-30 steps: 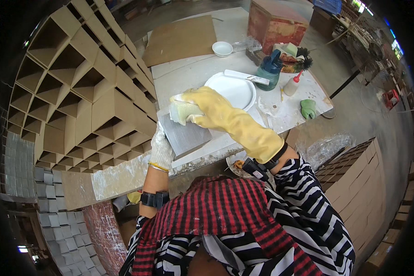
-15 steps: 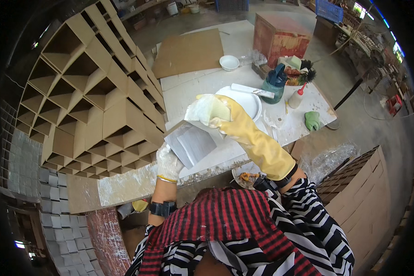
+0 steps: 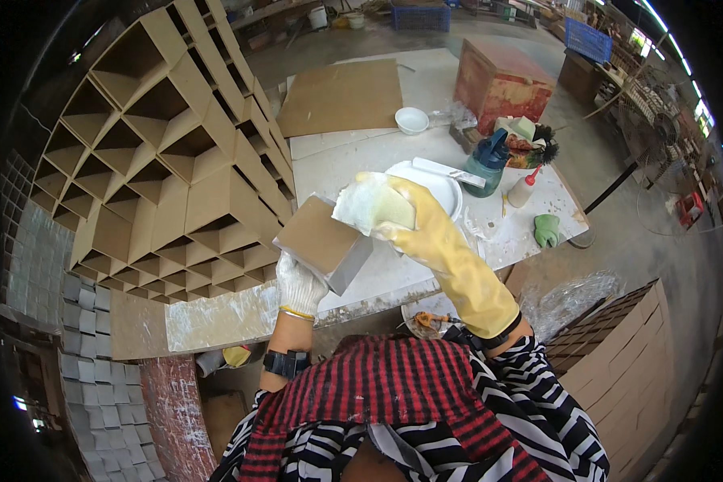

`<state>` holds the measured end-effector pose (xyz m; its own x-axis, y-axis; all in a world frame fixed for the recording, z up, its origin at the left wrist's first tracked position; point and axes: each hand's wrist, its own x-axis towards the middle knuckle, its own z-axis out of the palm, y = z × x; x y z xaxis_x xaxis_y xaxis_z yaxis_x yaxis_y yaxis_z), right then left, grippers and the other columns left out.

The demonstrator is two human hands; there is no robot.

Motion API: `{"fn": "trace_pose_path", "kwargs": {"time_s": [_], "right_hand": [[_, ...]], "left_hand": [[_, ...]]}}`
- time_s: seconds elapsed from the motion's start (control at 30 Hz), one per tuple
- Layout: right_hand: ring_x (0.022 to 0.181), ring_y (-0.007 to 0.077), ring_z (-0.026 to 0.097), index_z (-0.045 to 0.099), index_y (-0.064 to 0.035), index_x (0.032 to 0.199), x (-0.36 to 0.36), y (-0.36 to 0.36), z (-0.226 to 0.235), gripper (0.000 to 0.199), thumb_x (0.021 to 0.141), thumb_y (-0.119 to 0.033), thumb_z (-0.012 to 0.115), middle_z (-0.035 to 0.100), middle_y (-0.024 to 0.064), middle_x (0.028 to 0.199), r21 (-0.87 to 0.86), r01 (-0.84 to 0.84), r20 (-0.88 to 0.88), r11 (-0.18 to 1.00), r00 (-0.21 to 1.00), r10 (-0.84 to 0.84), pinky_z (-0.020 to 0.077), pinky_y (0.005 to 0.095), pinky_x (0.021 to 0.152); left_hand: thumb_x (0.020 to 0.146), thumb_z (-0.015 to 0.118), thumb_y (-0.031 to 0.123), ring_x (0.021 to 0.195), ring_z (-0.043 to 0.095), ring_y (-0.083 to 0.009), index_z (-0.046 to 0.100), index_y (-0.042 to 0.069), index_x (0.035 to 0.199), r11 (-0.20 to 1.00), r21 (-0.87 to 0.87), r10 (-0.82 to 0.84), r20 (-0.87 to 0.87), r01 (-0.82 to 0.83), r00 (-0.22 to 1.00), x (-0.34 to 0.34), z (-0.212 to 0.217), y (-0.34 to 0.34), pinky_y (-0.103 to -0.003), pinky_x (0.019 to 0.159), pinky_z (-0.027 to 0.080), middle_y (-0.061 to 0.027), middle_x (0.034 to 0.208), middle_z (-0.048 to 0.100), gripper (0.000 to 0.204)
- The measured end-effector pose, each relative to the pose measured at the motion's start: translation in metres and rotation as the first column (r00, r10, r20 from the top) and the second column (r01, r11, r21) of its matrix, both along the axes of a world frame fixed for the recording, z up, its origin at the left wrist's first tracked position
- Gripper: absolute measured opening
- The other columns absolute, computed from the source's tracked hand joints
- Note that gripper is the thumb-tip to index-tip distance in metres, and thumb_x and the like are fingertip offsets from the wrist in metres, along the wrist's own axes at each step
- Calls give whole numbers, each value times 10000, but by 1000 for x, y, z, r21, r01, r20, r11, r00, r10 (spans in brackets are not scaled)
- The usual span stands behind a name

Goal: Applying a white adhesive or sealant to the edges and surfaces of a grey storage box using a sponge, then stacking the box.

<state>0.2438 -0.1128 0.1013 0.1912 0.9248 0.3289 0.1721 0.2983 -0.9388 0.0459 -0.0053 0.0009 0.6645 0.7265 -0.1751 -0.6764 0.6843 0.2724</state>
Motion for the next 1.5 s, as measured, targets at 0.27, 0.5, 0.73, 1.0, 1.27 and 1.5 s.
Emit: {"fn": "trace_pose_path", "kwargs": {"time_s": [0.27,0.5,0.73,1.0,1.27,1.5], "right_hand": [[860,348,618,575,-97,1181,-34,17,5,530,677,-94,735,640,152,934,113,-188,771,976,636,34,499,442,711],[802,398,595,578,-98,1193,-11,7,1,576,635,-92,721,631,149,858,145,275,677,951,673,-298,473,450,721],[805,340,618,594,-101,1114,-32,14,-10,480,652,-48,716,640,145,842,165,-167,825,972,563,-43,503,416,708],[897,376,591,607,-88,1108,-7,8,13,478,657,-114,761,624,176,879,66,-262,752,963,648,125,485,428,785],[905,376,600,610,-78,1095,14,56,3,474,644,-102,751,642,173,895,188,88,718,978,667,-198,490,415,794],[920,367,546,548,-80,1194,-38,21,11,629,598,-100,748,602,158,935,29,-521,827,853,492,272,447,424,804]], "left_hand": [[940,407,568,1107,565,-301,468,78,1295,505,836,388,-441,214,809,12,-40,22,-429,908,505,-127,1228,544,608],[940,368,596,1170,528,-320,414,76,1360,992,115,85,-238,-58,968,17,33,-7,-467,969,471,-142,1328,494,670],[943,373,587,1174,519,-334,446,71,1332,986,168,31,-198,3,980,15,3,5,-471,969,467,-156,1322,497,650],[958,398,535,1178,522,-322,465,69,1308,980,198,84,-261,-32,962,14,6,0,-474,981,464,-164,1299,513,587],[981,361,510,1144,559,-309,426,19,1337,960,276,84,-458,52,885,22,13,-10,-478,957,485,-164,1300,513,611],[846,570,504,1088,596,-261,554,122,1249,49,896,382,-426,442,821,-13,-104,40,-397,846,538,-105,1208,595,556]]}}
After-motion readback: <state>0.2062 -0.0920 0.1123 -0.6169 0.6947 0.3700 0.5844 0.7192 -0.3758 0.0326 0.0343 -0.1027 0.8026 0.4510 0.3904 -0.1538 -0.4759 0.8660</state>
